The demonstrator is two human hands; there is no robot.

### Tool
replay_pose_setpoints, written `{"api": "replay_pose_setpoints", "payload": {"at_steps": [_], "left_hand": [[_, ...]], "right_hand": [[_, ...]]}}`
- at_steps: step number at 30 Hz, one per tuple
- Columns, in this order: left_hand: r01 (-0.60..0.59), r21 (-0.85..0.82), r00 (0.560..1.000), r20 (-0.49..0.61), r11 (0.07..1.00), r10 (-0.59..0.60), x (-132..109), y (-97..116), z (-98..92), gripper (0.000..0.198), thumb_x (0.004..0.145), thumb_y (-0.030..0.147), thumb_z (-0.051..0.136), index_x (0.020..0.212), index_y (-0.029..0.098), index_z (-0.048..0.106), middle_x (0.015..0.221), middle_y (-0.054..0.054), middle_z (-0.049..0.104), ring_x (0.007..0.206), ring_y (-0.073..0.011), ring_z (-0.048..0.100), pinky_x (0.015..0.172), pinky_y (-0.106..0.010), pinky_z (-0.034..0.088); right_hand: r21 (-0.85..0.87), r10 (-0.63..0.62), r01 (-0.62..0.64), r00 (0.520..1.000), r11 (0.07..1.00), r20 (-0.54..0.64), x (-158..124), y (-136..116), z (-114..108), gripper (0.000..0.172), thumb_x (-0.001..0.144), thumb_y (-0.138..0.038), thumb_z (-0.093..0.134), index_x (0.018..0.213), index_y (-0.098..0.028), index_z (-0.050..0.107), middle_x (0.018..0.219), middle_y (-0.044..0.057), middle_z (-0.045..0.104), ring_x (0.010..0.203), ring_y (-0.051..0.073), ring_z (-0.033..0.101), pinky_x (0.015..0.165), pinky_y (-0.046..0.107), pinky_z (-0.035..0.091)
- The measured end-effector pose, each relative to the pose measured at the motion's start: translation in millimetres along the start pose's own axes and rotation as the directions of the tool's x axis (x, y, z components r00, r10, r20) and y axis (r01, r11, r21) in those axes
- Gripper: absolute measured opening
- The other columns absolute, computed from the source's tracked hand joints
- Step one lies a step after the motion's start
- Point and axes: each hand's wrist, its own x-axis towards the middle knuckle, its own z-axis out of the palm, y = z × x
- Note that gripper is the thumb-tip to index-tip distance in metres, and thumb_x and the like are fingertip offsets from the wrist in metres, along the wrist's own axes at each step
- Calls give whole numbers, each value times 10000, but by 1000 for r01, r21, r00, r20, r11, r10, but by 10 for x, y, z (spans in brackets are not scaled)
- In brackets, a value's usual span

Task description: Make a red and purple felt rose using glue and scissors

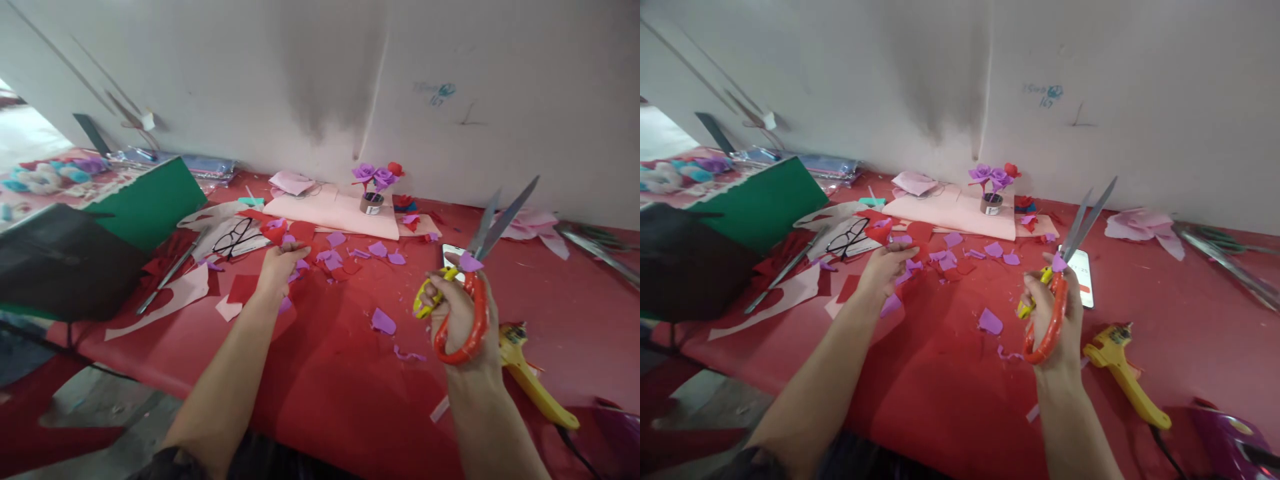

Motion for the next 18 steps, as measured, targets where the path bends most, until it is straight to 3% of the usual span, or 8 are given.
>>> {"api": "replay_pose_setpoints", "payload": {"at_steps": [4,8,10,14,18], "left_hand": [[-36,55,999,-19,998,37,38,17,-50,192,551,188,785,626,150,612,425,91,398,380,-25,235,414,-209,147],[-96,122,990,-92,988,108,77,32,-81,166,535,97,766,625,143,635,554,35,566,517,-69,463,540,-213,356],[-87,137,986,-130,987,105,103,27,-95,180,518,47,750,617,141,633,595,25,594,578,-87,519,600,-222,401],[-65,159,989,-120,985,85,133,18,-115,182,536,26,735,579,142,600,565,38,559,572,-84,511,610,-215,413],[-111,232,980,-137,966,146,154,8,-126,135,598,101,750,707,140,681,666,-5,650,618,-100,541,600,-211,407]], "right_hand": [[-10,37,-37,999,999,8,-30,-1,15,410,669,-225,737,1060,-282,626,772,-41,564,538,84,459,440,209,352],[-82,28,-28,1000,996,2,-52,4,31,374,670,-243,764,1025,-260,649,766,-20,573,557,102,474,453,232,352],[-106,35,-34,999,994,10,-58,0,42,352,655,-249,777,985,-253,653,769,-13,580,562,108,475,455,239,351],[-131,-5,9,999,991,33,-99,-66,81,282,669,-239,762,932,-250,662,772,-14,569,562,105,462,456,241,349],[-182,10,-4,999,983,36,-128,-121,102,285,671,-249,760,939,-251,664,791,-5,578,543,104,461,438,244,340]]}}
